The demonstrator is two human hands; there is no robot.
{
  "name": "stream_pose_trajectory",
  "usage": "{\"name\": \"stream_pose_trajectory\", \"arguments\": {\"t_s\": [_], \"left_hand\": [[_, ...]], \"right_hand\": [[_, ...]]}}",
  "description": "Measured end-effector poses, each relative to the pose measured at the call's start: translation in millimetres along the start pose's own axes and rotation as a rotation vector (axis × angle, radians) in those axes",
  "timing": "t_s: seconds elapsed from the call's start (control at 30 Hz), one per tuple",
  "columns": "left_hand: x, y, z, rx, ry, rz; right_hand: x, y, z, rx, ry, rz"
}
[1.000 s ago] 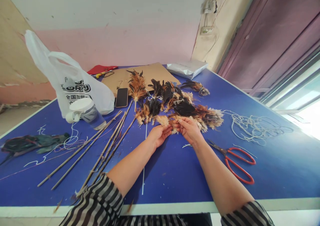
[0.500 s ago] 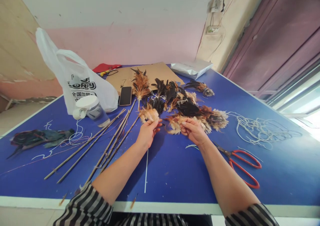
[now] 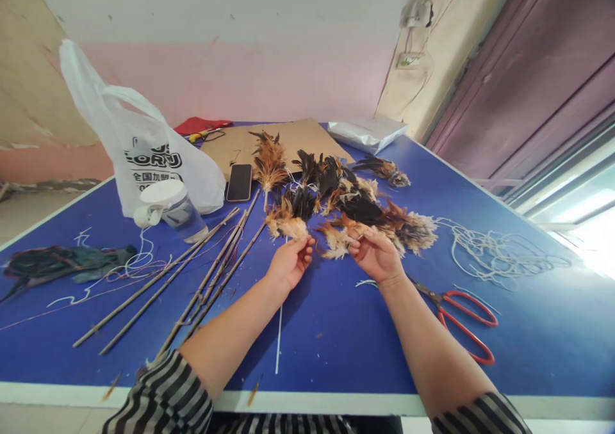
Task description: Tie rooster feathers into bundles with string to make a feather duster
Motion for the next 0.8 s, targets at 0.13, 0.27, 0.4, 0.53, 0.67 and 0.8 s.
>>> {"name": "stream_pose_trajectory", "arguments": {"t_s": [0.13, 0.27, 0.4, 0.53, 0.67, 0.8], "left_hand": [[6.9, 28, 39, -0.304, 0.019, 0.057], [17.8, 36, 53, -0.406, 0.103, 0.095], [19.9, 35, 50, -0.421, 0.152, 0.14], [11.1, 34, 45, -0.41, 0.13, 0.105], [6.0, 31, 42, -0.365, 0.061, 0.095], [4.2, 27, 40, -0.324, -0.002, 0.103]], "right_hand": [[0, -3, -6, -0.017, 0.131, -0.043], [15, -1, -14, -0.045, 0.321, -0.04], [27, 2, -16, -0.082, 0.493, -0.059], [27, 2, -20, -0.063, 0.643, -0.084], [32, 2, -18, -0.108, 0.77, -0.097], [37, 1, -15, -0.157, 0.905, -0.112]]}}
Point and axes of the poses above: each hand's wrist, its own y-axis away from the middle knuckle, its own x-axis out of the palm, z = x × y, the point moved 10 cm from there along -y, towards the middle knuckle, and after that the axes turned 10 degrees about x, right-handed, at the moved point
